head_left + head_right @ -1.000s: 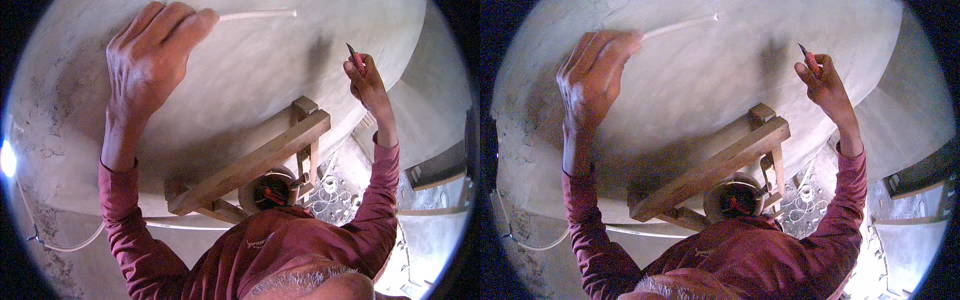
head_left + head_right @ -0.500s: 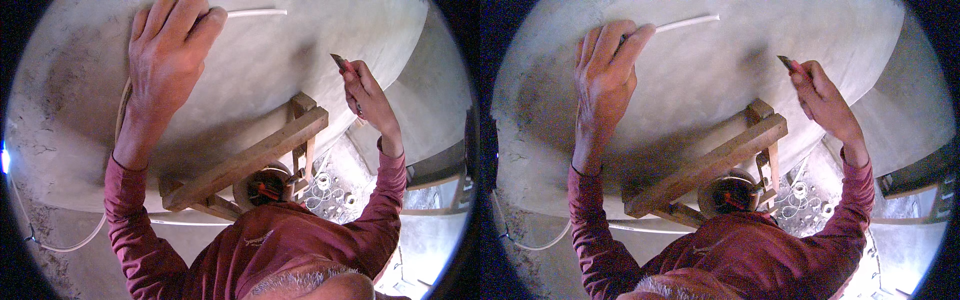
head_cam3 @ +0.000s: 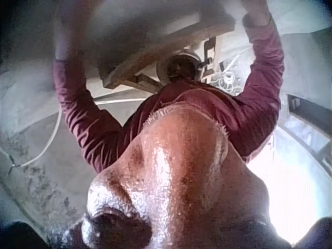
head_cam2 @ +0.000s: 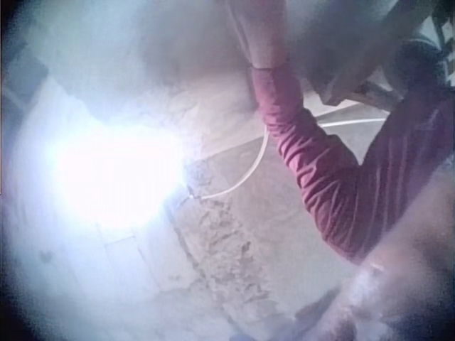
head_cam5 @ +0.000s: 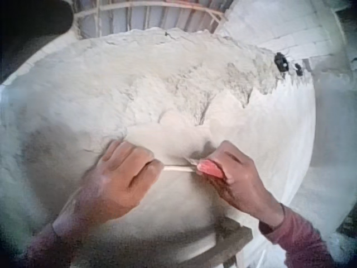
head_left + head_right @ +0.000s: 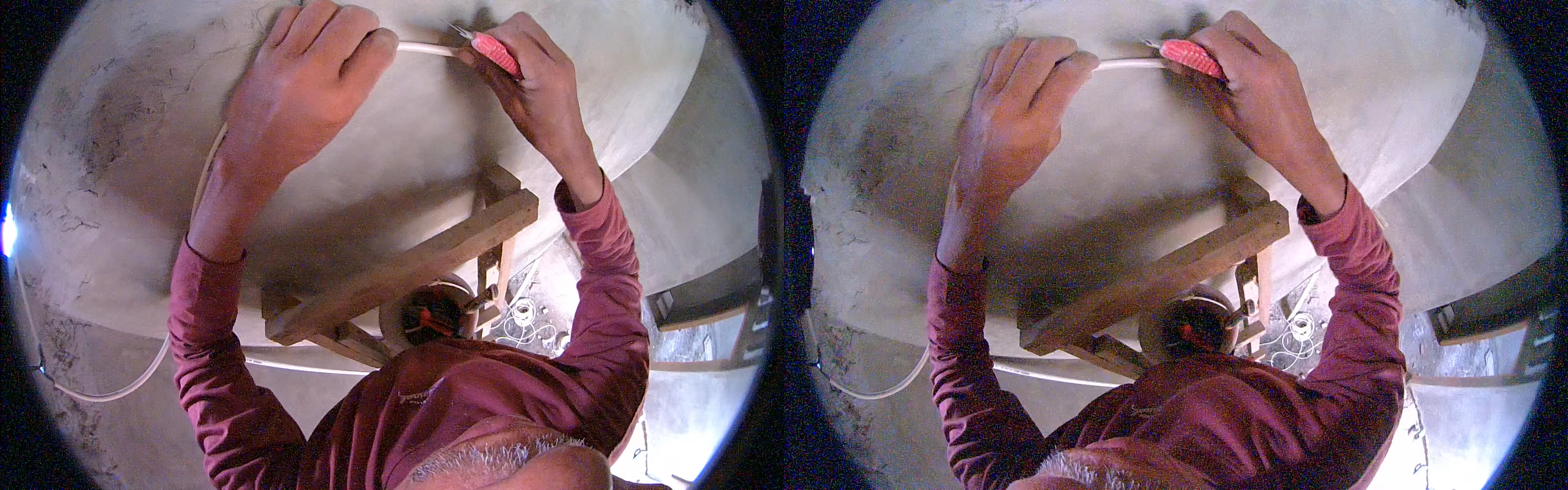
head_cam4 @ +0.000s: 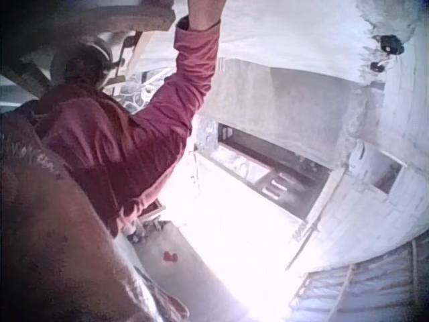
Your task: The person strips insulation from an electrical wire with pliers and a craft knife, then applies electrical tape to the wire ends.
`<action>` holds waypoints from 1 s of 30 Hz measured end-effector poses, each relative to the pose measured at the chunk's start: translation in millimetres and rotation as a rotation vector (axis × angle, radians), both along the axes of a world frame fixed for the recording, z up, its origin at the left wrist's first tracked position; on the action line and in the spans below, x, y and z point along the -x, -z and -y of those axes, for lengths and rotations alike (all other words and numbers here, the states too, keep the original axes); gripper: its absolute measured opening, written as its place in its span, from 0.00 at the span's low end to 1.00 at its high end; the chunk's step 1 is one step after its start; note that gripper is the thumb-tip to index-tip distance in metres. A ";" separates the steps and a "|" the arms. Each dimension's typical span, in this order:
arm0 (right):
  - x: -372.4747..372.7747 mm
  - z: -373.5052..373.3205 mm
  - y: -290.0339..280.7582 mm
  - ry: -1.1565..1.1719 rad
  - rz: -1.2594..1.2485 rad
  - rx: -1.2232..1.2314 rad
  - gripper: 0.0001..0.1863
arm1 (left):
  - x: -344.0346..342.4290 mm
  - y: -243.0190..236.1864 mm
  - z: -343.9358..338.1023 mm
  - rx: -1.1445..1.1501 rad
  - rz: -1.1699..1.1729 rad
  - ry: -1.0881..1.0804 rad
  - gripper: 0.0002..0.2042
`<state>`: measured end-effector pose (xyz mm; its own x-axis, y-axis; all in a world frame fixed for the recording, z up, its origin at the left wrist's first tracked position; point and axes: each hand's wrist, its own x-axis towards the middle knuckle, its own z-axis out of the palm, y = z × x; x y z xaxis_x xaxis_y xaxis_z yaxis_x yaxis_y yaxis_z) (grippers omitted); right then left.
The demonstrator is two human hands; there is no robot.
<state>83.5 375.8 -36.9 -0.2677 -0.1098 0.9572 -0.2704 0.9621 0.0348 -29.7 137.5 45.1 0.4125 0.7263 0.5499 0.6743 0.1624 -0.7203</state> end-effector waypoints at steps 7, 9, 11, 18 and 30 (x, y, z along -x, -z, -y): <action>25.7 34.0 41.8 -0.044 -0.120 0.279 0.12 | 9.4 11.1 -9.2 -0.137 0.003 0.020 0.13; 25.0 38.3 39.5 -0.038 -0.080 0.383 0.13 | 6.5 8.4 -7.0 -0.136 -0.010 0.011 0.11; 24.3 37.2 38.4 -0.021 -0.055 0.428 0.14 | 5.7 5.2 -3.5 -0.123 0.043 0.038 0.11; 15.8 25.6 25.0 -0.148 0.111 0.400 0.18 | 6.6 1.4 18.5 -0.094 0.090 0.052 0.16; -33.0 38.5 -28.5 0.021 0.338 0.114 0.10 | 20.6 -5.2 8.9 -0.160 -0.011 0.319 0.08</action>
<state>116.5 337.2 -8.4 -0.5725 0.0017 0.8199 -0.2284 0.9601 -0.1615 -50.3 128.6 50.4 0.6116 0.4645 0.6405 0.7014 0.0564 -0.7106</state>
